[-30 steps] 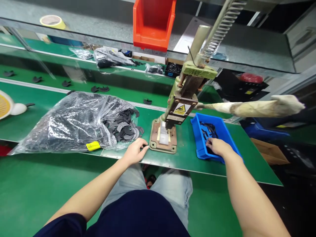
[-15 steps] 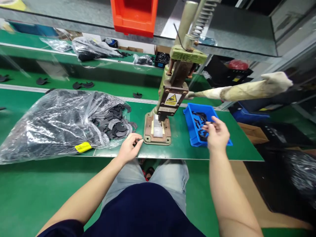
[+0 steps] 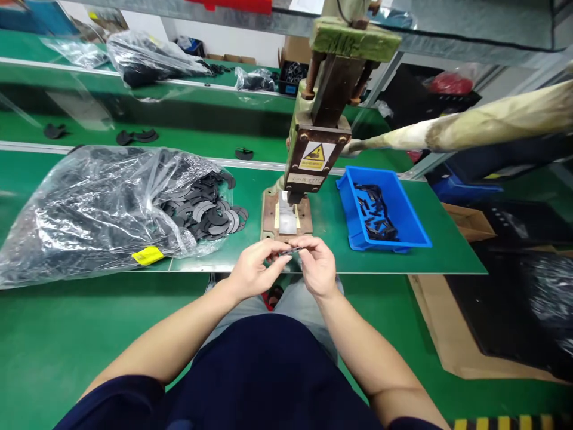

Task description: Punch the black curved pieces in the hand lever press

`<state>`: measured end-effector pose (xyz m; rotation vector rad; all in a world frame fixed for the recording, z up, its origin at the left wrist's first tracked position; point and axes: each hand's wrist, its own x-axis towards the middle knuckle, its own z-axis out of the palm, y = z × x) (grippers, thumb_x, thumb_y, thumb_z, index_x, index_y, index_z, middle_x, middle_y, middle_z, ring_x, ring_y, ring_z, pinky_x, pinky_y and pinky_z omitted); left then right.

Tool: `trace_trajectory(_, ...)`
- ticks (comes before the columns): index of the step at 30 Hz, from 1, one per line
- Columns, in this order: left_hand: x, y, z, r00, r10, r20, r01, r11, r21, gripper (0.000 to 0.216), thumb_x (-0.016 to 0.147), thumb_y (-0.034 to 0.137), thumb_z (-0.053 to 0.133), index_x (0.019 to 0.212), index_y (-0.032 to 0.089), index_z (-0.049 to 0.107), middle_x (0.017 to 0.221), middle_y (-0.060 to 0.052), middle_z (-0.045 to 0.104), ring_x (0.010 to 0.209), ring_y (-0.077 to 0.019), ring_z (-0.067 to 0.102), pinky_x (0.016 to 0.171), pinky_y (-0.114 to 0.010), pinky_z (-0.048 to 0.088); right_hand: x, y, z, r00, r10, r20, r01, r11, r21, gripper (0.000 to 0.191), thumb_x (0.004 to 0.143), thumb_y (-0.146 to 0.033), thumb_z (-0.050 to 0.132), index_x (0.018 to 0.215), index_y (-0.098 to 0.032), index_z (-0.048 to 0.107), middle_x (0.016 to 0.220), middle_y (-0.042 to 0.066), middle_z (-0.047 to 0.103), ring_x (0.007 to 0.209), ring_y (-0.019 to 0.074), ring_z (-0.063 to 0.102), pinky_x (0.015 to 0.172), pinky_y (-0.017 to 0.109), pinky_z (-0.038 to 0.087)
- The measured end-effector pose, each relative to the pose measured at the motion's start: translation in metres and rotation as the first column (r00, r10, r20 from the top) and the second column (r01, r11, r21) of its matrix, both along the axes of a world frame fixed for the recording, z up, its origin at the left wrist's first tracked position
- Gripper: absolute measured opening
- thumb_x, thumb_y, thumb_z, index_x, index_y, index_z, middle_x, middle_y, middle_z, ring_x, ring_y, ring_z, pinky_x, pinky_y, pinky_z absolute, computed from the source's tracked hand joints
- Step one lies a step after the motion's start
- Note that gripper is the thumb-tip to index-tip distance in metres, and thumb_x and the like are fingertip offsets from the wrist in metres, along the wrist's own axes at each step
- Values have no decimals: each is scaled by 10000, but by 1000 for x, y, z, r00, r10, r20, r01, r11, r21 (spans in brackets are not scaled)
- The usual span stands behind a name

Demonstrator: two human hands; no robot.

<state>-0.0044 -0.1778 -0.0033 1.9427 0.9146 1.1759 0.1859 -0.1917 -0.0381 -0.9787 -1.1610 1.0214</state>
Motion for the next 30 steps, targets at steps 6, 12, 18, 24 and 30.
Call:
trace_trajectory(6, -3, -1, -1, 1000, 4, -10, -4, 1000, -29, 192, 1003, 361, 705, 1138, 235, 756, 1004, -65, 798, 828, -183, 729, 759, -333, 605, 3, -2, 0, 1000, 3, 22, -2, 1000, -19, 259, 926, -506, 745, 1033, -274, 703, 1071, 52, 761, 1030, 208, 725, 982, 408, 619)
trace_trajectory(12, 0, 1, 2, 983, -56, 173, 118, 920, -373, 278, 975, 490, 717, 1054, 225, 744, 964, -67, 790, 790, -181, 720, 719, -328, 605, 5, -2, 9, 996, 56, 74, -56, 998, -6, 254, 942, -509, 724, 1036, -274, 731, 1063, 52, 773, 963, 200, 732, 899, 397, 637)
trace_trajectory(18, 6, 15, -5, 890, -96, 446, 411, 597, -689, 464, 808, 557, 880, 919, 201, 604, 821, -10, 729, 589, -106, 639, 587, -260, 555, 7, 3, 23, 972, 143, 185, -149, 989, 22, 237, 959, -460, 716, 1084, -271, 781, 1084, 56, 786, 979, 199, 753, 887, 381, 645)
trace_trajectory(24, 1, 70, -21, 929, 47, 368, 180, 812, -556, 445, 824, 486, 861, 1098, 198, 661, 830, -11, 717, 736, -174, 740, 736, -329, 616, 55, 39, 89, 965, -182, 188, 138, 964, 225, 242, 974, -424, 713, 1155, -264, 720, 1114, 31, 726, 1014, 156, 698, 1023, 374, 607)
trace_trajectory(30, 7, 134, -31, 979, 128, -160, -150, 980, -130, 103, 943, 332, 723, 965, 241, 767, 976, -55, 798, 914, -237, 743, 900, -371, 572, 68, 64, 221, 952, -304, -25, 226, 648, 727, 485, 951, -630, 674, 1175, -200, 658, 1084, 17, 693, 1072, 158, 727, 1010, 382, 610)
